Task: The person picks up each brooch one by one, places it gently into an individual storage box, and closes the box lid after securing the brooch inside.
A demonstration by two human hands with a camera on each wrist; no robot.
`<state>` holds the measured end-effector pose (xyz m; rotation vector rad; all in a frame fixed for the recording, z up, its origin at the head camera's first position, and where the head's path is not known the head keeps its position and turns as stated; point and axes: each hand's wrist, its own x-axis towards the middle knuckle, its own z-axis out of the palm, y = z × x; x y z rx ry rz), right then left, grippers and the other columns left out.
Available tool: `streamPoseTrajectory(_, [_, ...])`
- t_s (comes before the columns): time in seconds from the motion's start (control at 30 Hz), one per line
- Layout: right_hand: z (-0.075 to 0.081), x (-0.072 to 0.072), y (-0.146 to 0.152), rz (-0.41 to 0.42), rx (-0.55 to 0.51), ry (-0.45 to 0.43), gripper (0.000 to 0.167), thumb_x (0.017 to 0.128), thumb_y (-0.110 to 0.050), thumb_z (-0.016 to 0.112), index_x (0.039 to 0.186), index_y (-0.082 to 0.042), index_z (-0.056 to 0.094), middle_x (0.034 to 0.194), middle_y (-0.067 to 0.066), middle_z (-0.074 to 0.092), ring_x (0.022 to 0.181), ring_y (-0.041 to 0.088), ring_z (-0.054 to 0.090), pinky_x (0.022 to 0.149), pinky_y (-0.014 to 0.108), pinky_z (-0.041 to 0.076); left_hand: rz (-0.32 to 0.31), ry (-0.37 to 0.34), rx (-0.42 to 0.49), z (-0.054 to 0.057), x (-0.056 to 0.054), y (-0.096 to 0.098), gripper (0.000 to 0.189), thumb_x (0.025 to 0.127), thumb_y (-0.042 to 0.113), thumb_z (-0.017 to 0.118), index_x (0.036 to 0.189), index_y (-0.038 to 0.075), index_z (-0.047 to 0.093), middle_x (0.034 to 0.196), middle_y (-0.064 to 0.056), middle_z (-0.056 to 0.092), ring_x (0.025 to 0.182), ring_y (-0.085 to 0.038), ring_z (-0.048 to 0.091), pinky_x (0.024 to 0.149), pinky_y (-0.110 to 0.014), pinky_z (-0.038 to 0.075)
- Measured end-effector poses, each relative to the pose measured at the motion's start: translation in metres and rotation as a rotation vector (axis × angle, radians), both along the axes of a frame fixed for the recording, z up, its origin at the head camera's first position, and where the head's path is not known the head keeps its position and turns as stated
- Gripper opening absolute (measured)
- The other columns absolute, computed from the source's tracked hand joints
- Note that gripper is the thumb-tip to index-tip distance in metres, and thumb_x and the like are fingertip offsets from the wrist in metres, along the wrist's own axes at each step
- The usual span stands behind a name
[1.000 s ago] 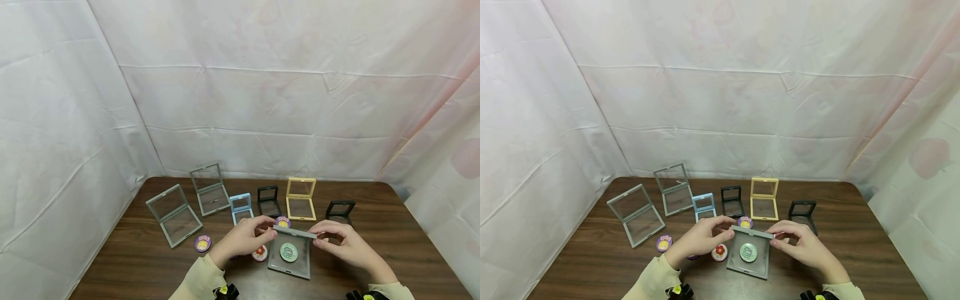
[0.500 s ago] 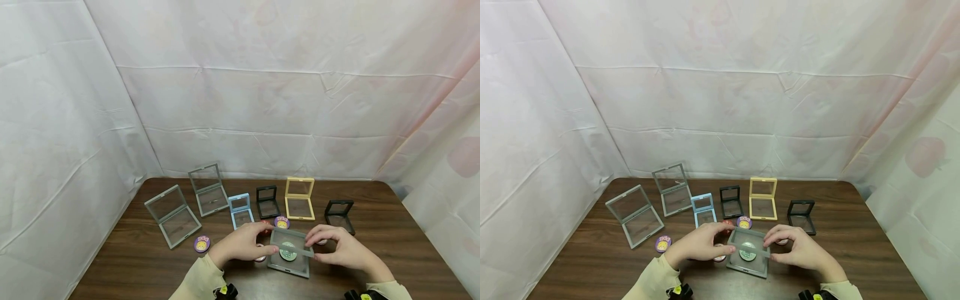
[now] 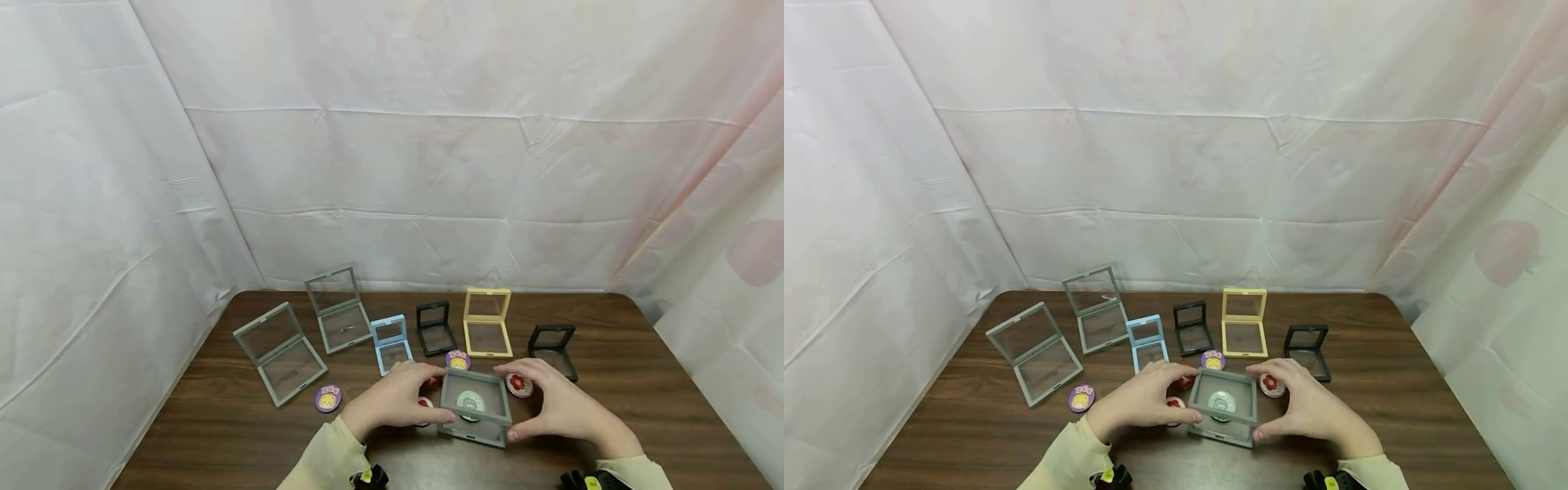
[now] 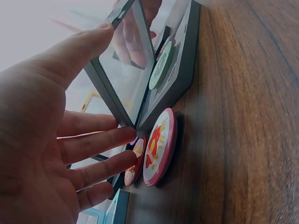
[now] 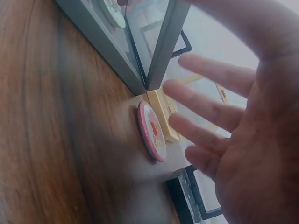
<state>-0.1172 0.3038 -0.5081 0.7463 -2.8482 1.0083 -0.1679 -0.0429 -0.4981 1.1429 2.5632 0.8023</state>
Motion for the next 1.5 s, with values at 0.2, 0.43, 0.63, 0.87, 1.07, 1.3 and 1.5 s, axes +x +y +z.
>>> streamPoseTrajectory(0.2, [0.001, 0.000, -0.006, 0.003, 0.071, -0.001, 0.101, 0.072, -0.065, 0.097, 0.153, -0.016, 0.063, 0.146, 0.004, 0.059, 0.132, 0.037, 0.052, 0.100, 0.082, 0.037, 0.013, 0.079, -0.048, -0.001, 0.003, 0.000, 0.083, 0.093, 0.069, 0.078, 0.153, 0.013, 0.064, 0.144, 0.005, 0.069, 0.125, -0.008, 0.062, 0.110, -0.043, 0.045])
streamPoseTrajectory(0.43, [-0.004, 0.001, -0.013, -0.013, 0.126, 0.027, 0.110, 0.068, -0.081, 0.091, 0.152, -0.014, 0.064, 0.142, -0.001, 0.060, 0.129, 0.025, 0.054, 0.100, 0.065, 0.041, 0.012, 0.124, -0.084, -0.001, 0.007, 0.002, 0.091, 0.084, 0.068, 0.088, 0.152, 0.013, 0.064, 0.147, 0.003, 0.067, 0.131, -0.014, 0.058, 0.115, -0.054, 0.043])
streamPoseTrajectory(0.63, [-0.014, -0.001, -0.015, -0.023, 0.146, 0.028, 0.120, 0.063, -0.086, 0.090, 0.155, -0.014, 0.062, 0.144, -0.006, 0.056, 0.131, 0.021, 0.048, 0.099, 0.056, 0.041, 0.014, 0.134, -0.095, -0.003, 0.005, 0.002, 0.090, 0.083, 0.066, 0.089, 0.152, 0.015, 0.064, 0.147, 0.003, 0.066, 0.135, -0.016, 0.056, 0.118, -0.059, 0.040])
streamPoseTrajectory(0.87, [-0.017, -0.001, -0.016, -0.025, 0.127, 0.044, 0.120, 0.061, -0.084, 0.092, 0.155, -0.015, 0.062, 0.144, -0.005, 0.054, 0.132, 0.020, 0.046, 0.099, 0.057, 0.040, 0.020, 0.141, -0.067, -0.004, 0.003, 0.001, 0.091, 0.083, 0.067, 0.089, 0.153, 0.015, 0.063, 0.149, 0.002, 0.064, 0.140, -0.017, 0.055, 0.120, -0.056, 0.041])
streamPoseTrajectory(1.07, [-0.018, -0.001, -0.016, -0.024, 0.124, 0.054, 0.121, 0.061, -0.084, 0.092, 0.155, -0.015, 0.061, 0.144, -0.005, 0.055, 0.134, 0.021, 0.046, 0.100, 0.059, 0.040, 0.027, 0.138, -0.070, -0.006, 0.001, 0.001, 0.097, 0.084, 0.071, 0.086, 0.158, 0.015, 0.057, 0.151, 0.002, 0.060, 0.141, -0.018, 0.054, 0.118, -0.056, 0.043])
streamPoseTrajectory(1.3, [-0.015, 0.000, -0.015, -0.032, 0.121, 0.051, 0.126, 0.059, -0.083, 0.093, 0.157, -0.011, 0.059, 0.146, -0.002, 0.057, 0.136, 0.023, 0.048, 0.105, 0.072, 0.040, 0.020, 0.126, -0.063, -0.011, 0.002, -0.002, 0.113, 0.080, 0.071, 0.089, 0.167, 0.013, 0.044, 0.166, -0.001, 0.050, 0.154, -0.023, 0.043, 0.122, -0.066, 0.034])
streamPoseTrajectory(1.5, [-0.014, 0.001, -0.014, -0.035, 0.109, 0.074, 0.117, 0.063, -0.082, 0.093, 0.153, -0.013, 0.064, 0.144, -0.002, 0.058, 0.134, 0.024, 0.050, 0.104, 0.071, 0.041, -0.019, 0.096, -0.067, -0.014, 0.001, -0.004, 0.112, 0.086, 0.071, 0.084, 0.169, 0.011, 0.040, 0.173, -0.009, 0.042, 0.162, -0.033, 0.033, 0.121, -0.064, 0.032])
